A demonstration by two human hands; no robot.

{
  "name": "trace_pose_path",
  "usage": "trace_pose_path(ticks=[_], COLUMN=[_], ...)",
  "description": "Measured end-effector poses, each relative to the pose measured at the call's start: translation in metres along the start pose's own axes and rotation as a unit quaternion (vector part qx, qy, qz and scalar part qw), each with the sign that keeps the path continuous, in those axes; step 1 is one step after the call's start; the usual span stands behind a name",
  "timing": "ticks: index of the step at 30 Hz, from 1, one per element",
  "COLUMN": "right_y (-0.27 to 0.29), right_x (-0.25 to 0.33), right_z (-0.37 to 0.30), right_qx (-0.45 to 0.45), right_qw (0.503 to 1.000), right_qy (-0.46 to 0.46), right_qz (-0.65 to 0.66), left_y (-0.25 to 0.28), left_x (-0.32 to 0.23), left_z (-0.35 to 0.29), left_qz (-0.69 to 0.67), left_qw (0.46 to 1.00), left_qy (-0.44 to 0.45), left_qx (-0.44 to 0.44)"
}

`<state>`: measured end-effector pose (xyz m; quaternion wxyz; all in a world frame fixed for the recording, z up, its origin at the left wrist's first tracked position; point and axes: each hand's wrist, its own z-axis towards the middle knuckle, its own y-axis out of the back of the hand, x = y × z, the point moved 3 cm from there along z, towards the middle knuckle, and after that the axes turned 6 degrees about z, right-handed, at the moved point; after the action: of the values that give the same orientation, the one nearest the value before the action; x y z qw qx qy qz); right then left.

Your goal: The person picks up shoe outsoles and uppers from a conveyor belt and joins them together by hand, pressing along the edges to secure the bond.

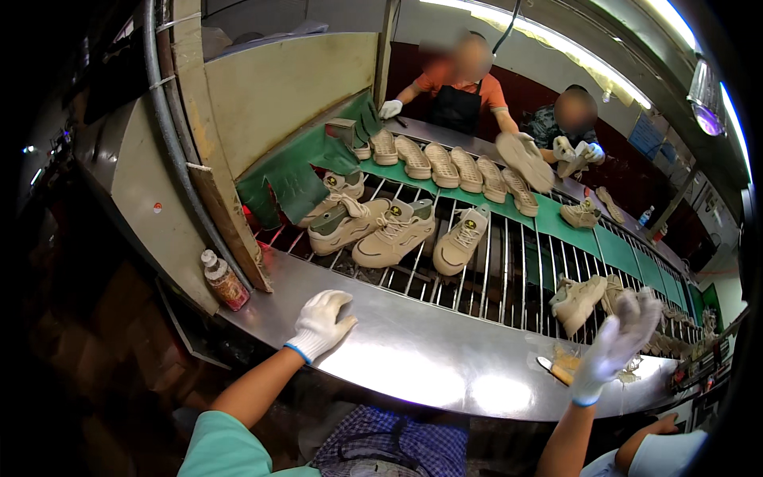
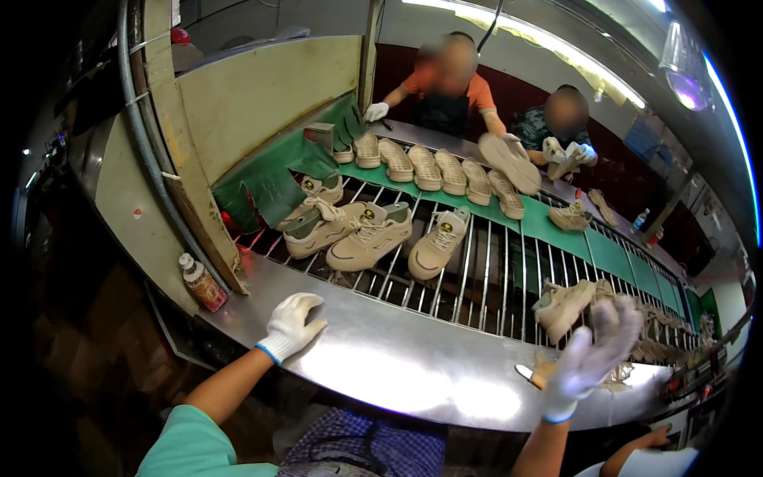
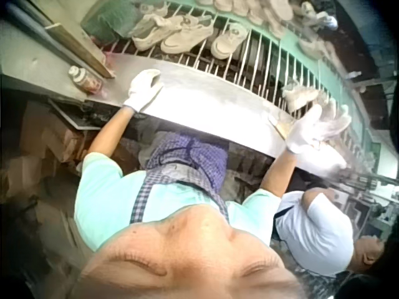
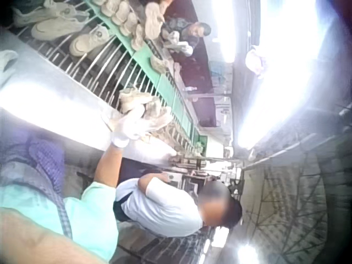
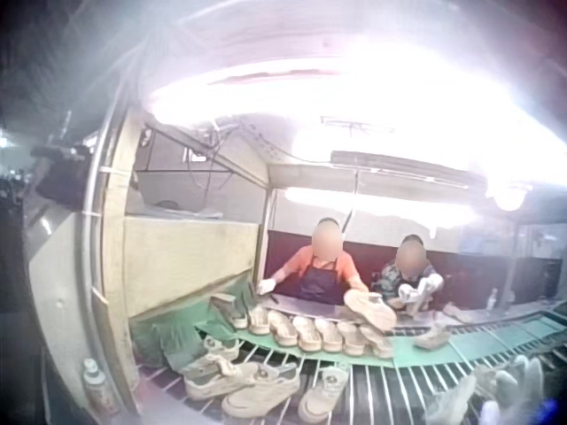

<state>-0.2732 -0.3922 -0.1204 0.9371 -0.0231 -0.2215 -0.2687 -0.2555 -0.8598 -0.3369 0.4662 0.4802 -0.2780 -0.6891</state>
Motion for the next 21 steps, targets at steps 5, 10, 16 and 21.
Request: trace_pose_path(ticks=[5, 10, 16, 21], right_y=[-0.061, -0.094, -0.059, -0.034], right_x=[-0.026, 0.026, 0.011, -0.023], right_z=[-0.159, -0.236, -0.245, -0.240], right_qx=[0.245, 0.359, 0.317, 0.225], right_qw=[0.930, 0.897, 0.893, 0.898], right_qy=[-0.273, -0.257, -0.318, -0.378], right_qz=[0.017, -0.016, -0.021, 0.012], left_y=[-0.015, -0.012, -0.017, -0.018], left_x=[-0.004, 0.006, 0.006, 0.010], left_z=[0.023, 0.016, 0.028, 0.034], left_qz=[-0.003, -0.024, -0.012, -0.024], left_qw=[0.999, 0.999, 0.999, 0.998], left_qy=[0.029, 0.047, 0.045, 0.052], left_qx=[0.015, 0.011, 0.003, -0.014])
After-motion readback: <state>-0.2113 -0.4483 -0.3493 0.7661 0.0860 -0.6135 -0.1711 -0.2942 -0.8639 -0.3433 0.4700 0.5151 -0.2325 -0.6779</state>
